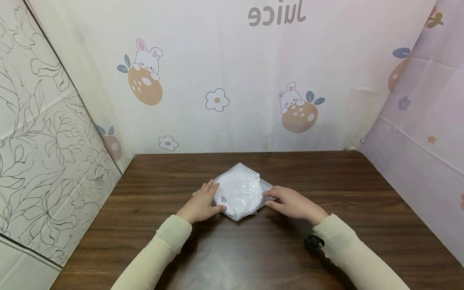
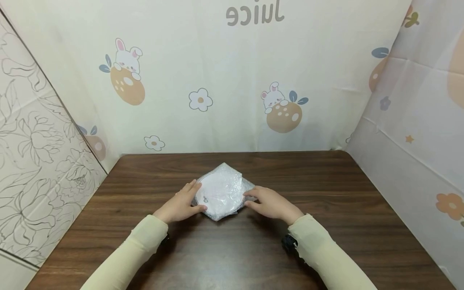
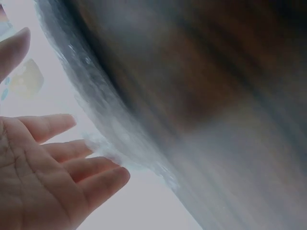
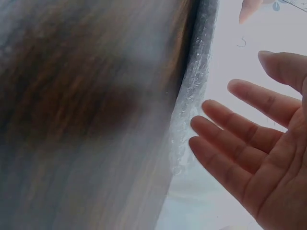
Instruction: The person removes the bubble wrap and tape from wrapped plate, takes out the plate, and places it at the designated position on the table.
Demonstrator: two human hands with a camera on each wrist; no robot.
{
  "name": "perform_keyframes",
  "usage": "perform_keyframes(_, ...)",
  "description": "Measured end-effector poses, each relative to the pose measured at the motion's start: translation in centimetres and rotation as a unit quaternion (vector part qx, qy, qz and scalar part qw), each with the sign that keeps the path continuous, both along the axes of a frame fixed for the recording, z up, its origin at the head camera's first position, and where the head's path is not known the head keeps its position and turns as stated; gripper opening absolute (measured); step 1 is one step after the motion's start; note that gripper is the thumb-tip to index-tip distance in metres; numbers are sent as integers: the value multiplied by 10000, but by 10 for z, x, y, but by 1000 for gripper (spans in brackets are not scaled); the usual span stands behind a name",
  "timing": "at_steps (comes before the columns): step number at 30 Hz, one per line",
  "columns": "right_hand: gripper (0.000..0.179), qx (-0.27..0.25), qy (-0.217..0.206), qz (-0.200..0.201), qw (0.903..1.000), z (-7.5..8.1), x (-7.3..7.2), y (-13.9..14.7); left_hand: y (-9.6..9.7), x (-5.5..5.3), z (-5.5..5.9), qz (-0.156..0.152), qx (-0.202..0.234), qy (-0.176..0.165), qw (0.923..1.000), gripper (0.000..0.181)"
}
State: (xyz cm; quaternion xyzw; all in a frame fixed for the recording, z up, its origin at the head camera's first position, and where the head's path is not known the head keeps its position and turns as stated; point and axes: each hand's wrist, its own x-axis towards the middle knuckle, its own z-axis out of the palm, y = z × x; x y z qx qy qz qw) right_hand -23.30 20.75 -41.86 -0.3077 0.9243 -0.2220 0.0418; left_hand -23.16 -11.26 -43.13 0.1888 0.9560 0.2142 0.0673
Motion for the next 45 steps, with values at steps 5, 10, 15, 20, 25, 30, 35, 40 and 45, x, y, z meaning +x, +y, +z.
perform_keyframes(5,32,-251,368,-61,9990,4,-3,-6,7,7,2,-73,-16,247,9997,84)
perform_keyframes(10,28,-405,671,117,9969,9,-3,-14,13,12,2,-58,-82,117,9999,86)
perform_keyframes(15,27,-446,737,285,9959,10,-2,-21,16,13,2,-105,-202,13,9997,88)
perform_keyframes(20,30,-328,682,399,9963,8,-2,-26,16,11,0,-266,-373,-44,9989,91)
perform_keyframes(25,30,-184,762,635,9949,9,1,-33,16,11,-1,-322,-406,-201,9985,92)
perform_keyframes(30,24,-32,951,896,9914,8,2,-39,15,11,-2,-321,-332,-349,9983,93)
perform_keyframes(35,13,106,1135,1064,9878,5,3,-43,14,9,-3,-358,-245,-444,9981,93)
perform_keyframes(40,7,313,1158,1098,9867,4,4,-48,12,8,-1,-427,-145,-461,9979,93)
perform_keyframes(45,8,498,1425,1254,9806,1,4,-52,11,8,0,-436,-57,-463,9980,92)
